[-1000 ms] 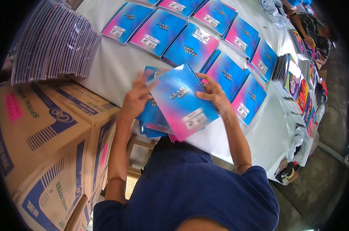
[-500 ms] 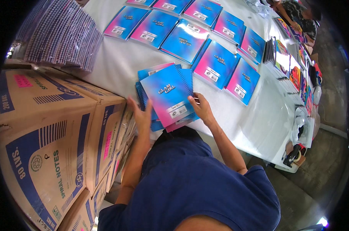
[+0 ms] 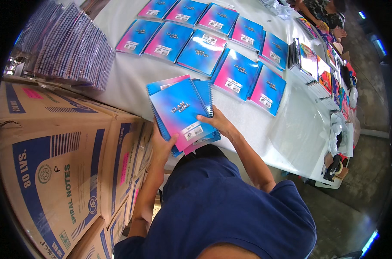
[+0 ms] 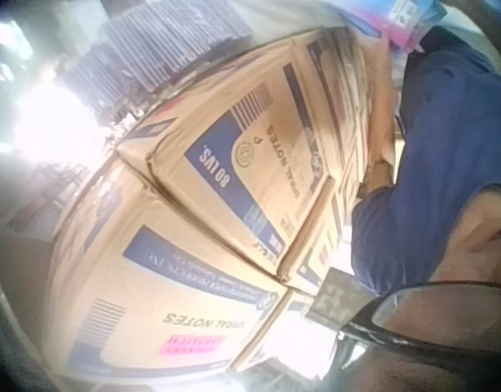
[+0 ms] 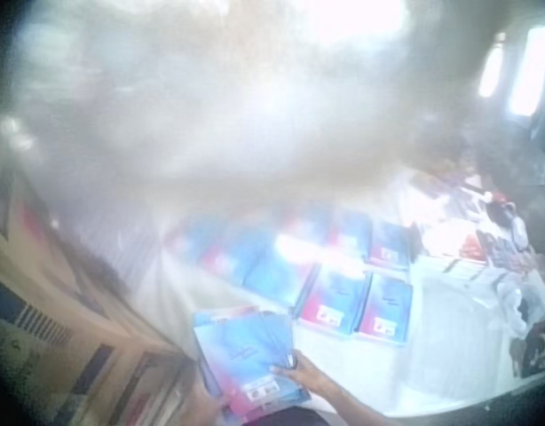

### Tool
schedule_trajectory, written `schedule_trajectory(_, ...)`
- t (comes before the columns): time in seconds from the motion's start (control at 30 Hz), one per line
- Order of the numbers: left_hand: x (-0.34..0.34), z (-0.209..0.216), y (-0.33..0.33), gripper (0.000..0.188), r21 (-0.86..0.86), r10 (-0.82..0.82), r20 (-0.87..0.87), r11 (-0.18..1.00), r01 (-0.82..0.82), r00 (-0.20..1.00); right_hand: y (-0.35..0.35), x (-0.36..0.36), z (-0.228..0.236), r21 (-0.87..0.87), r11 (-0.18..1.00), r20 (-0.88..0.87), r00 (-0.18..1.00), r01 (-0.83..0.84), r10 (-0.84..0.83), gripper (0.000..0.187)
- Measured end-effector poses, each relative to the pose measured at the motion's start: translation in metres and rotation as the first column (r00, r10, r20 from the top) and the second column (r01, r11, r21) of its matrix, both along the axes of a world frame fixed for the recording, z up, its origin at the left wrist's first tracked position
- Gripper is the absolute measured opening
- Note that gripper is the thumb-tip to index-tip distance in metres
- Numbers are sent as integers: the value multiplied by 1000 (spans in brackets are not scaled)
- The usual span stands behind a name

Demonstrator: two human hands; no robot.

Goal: The person places notebooks into a plastic bag, seals the bag with tape from a dispenser, and arranges stacks of notebooks on a table.

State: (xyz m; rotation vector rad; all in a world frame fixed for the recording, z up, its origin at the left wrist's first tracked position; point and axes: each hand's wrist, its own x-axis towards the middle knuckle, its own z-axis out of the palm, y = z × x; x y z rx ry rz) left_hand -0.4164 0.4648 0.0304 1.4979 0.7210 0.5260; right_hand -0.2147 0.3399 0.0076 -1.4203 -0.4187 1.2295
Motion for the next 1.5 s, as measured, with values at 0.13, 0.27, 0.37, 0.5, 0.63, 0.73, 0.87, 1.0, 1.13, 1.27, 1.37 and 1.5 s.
schedule_trajectory(0.13,8,37,-22,85,233,-220,-72,945,231,973,-30,5,-23,188,968,-261,958,168,-115,78)
schedule_trajectory(0.27,32,69,-9,96,551,-522,23,718,425,853,-48,20,-78,282,861,-528,818,423,-229,82)
schedule_trajectory(0.37,57,92,8,100,160,-385,67,915,371,920,-50,25,-43,364,833,-289,901,417,-324,83)
schedule_trajectory(0.5,73,61,40,99,80,-425,242,904,419,872,-50,42,3,132,978,147,972,162,-181,99)
schedule_trajectory(0.63,72,18,52,95,33,-413,171,910,414,894,-37,49,7,288,947,320,918,142,-235,125)
schedule_trajectory(0.73,71,12,53,91,39,-475,168,879,476,864,-31,64,3,235,972,543,826,20,-148,129)
schedule_trajectory(0.87,76,0,54,99,-136,-389,174,900,414,904,-39,65,18,353,934,465,876,-53,-126,120)
schedule_trajectory(1.0,106,10,42,111,102,-287,406,958,269,867,-24,35,2,286,916,100,942,282,-321,94)
schedule_trajectory(1.13,120,26,38,118,-9,-247,431,960,278,868,-22,42,6,191,952,156,951,238,-269,94)
schedule_trajectory(1.27,115,-2,43,119,-112,-255,449,935,337,856,-27,44,1,261,957,280,938,130,-204,112)
schedule_trajectory(1.37,112,-4,33,114,-276,-168,353,921,274,921,-27,47,-20,124,990,387,916,61,-105,114)
schedule_trajectory(1.5,87,-22,56,94,-140,-280,189,941,308,941,-32,63,-17,-36,993,504,856,-113,116,113)
